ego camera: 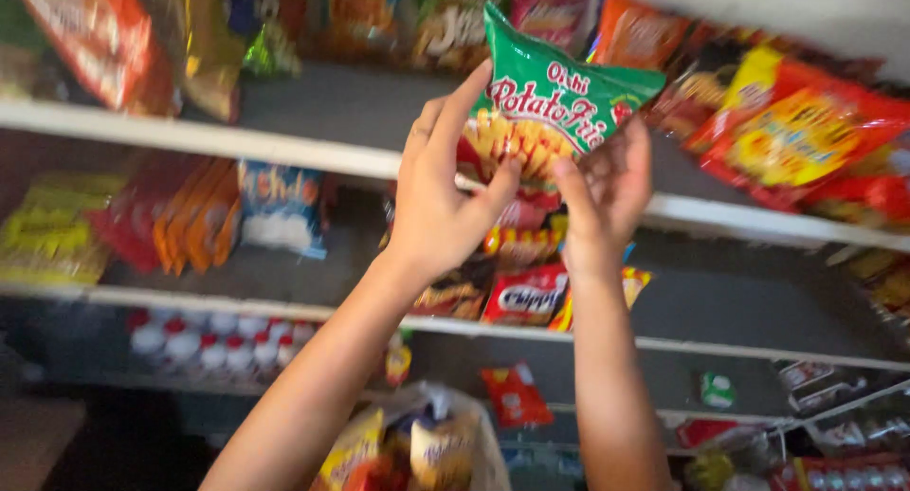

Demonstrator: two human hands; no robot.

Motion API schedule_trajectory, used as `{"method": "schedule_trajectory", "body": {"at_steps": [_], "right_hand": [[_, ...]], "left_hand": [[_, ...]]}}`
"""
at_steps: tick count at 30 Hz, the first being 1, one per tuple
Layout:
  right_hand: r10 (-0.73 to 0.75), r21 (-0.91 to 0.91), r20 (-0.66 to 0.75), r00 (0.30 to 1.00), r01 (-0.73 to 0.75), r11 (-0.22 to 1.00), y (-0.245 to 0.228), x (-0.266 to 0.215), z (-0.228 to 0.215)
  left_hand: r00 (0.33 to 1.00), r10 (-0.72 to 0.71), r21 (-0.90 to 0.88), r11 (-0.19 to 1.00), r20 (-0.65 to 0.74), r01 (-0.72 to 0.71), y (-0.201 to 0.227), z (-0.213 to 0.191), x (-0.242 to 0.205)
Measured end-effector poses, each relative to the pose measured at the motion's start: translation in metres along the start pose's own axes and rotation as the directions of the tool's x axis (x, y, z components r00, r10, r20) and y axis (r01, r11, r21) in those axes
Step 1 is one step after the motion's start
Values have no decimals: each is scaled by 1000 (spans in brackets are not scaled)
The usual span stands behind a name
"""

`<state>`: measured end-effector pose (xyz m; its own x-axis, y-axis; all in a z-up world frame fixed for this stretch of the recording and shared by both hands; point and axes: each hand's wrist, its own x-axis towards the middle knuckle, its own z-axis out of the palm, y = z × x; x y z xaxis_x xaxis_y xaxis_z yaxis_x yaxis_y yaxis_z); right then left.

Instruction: Gather various packaged snacks from store shelves and put them into a plastic bag.

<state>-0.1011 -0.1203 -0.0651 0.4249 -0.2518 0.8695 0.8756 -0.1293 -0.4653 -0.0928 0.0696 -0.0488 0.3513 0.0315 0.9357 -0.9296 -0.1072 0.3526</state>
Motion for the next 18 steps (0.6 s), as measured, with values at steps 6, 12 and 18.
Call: {"method": "schedule_trajectory", "body": {"at_steps": [6,12,18], "right_hand": [[354,39,198,914,-368,929,2,-133,-11],[704,-327,461,540,-634,701,16,-280,-42],[852,-257,457,258,-878,404,7,-401,-35]], "left_hand": [[930,-331,115,942,160,315,4,-62,-136],[705,-687,246,725,178,644,20,-98,-303],[276,-946,319,318,170,893,35,-129,-412]]}}
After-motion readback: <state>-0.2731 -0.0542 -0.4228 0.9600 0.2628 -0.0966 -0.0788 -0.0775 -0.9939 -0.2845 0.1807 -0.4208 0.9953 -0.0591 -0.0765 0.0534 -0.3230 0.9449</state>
